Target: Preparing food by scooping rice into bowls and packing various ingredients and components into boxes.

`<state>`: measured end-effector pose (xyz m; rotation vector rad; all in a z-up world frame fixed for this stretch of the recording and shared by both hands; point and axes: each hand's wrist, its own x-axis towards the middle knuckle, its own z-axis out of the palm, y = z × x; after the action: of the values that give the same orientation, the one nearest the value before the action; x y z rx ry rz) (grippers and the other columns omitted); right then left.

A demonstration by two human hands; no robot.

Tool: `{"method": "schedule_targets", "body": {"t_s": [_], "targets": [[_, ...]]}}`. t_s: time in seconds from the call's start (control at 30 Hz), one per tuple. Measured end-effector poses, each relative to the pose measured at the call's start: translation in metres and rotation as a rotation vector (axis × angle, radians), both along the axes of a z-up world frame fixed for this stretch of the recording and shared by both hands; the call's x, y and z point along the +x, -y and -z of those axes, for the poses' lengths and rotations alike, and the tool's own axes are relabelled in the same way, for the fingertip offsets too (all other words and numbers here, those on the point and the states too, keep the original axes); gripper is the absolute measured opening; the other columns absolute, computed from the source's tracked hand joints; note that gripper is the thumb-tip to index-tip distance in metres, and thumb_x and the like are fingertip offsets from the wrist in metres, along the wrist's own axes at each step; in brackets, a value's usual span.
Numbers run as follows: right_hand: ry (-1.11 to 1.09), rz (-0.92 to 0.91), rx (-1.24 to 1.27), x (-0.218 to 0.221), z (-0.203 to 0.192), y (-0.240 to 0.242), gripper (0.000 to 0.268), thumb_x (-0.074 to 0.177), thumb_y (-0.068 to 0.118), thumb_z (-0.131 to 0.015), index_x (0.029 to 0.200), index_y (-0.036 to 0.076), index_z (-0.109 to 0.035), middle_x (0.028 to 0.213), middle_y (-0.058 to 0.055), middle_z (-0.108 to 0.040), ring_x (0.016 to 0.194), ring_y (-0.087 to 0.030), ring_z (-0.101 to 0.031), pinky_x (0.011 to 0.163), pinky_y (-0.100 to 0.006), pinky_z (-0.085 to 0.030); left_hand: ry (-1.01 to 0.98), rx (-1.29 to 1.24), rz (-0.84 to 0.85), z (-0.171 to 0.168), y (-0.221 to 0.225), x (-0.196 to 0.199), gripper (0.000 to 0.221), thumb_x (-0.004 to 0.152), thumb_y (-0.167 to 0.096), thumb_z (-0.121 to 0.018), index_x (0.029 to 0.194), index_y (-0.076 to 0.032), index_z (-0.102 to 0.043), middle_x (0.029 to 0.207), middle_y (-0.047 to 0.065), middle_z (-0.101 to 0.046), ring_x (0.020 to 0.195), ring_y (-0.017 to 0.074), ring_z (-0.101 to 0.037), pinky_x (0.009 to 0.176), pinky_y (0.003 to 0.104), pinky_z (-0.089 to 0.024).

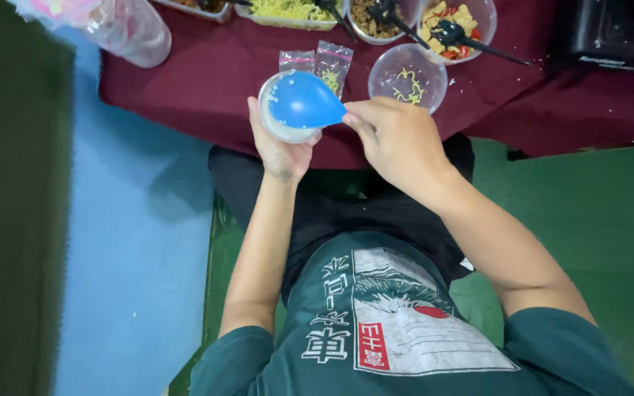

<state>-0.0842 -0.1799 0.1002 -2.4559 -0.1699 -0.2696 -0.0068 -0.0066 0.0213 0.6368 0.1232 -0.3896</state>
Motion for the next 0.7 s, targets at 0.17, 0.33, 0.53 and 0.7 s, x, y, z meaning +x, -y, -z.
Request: {"method": "schedule_targets", "body": {"t_s": [0.17, 0.33, 0.53, 0.7], "targets": [[0.016, 0.006, -0.076, -0.003, -0.006, 0.004, 0.018, 0.105, 0.023, -0.062, 0.111, 0.023, -0.079, 0.083, -0.004, -0.071, 0.084, -0.031, -0.073, 0.069, -0.042, -0.058, -0.040, 0.107, 0.088, 0.000, 0.001, -0.003, 0.067, 0.094, -0.075, -0.038, 0.104, -0.013, -0.061, 0.083, 0.017, -0.070, 0.061, 0.0363, -0.069, 0.034, 0.020, -0.042], [-0.008, 0.025, -0.077, 0.001, 0.004, 0.012, 0.019, 0.106, 0.025, -0.061, 0.114, 0.023, -0.078, 0.085, -0.004, -0.073, 0.086, -0.030, -0.073, 0.068, -0.042, -0.058, -0.152, -0.002, 0.073, -0.002, 0.001, -0.006, 0.058, 0.091, -0.067, -0.050, 0.108, -0.013, -0.062, 0.087, 0.018, -0.070, 0.063, 0.0414, -0.069, 0.033, 0.025, -0.045], [-0.103, -0.020, -0.033, -0.004, -0.018, 0.011, 0.032, 0.104, 0.017, -0.057, 0.134, 0.016, -0.068, 0.097, -0.014, -0.073, 0.094, -0.041, -0.071, 0.072, -0.054, -0.056, -0.149, -0.050, 0.103, 0.012, 0.005, 0.001, 0.067, 0.093, -0.074, -0.043, 0.111, -0.011, -0.060, 0.082, 0.017, -0.068, 0.055, 0.0330, -0.067, 0.030, 0.018, -0.039], [-0.082, 0.001, -0.142, -0.010, -0.016, 0.005, 0.030, 0.106, 0.022, -0.056, 0.133, 0.022, -0.070, 0.098, -0.005, -0.073, 0.092, -0.034, -0.072, 0.071, -0.049, -0.058, -0.101, -0.058, 0.052, 0.004, 0.011, 0.006, 0.070, 0.094, -0.078, -0.038, 0.110, -0.013, -0.061, 0.080, 0.015, -0.067, 0.049, 0.0285, -0.062, 0.031, 0.018, -0.034]]}}
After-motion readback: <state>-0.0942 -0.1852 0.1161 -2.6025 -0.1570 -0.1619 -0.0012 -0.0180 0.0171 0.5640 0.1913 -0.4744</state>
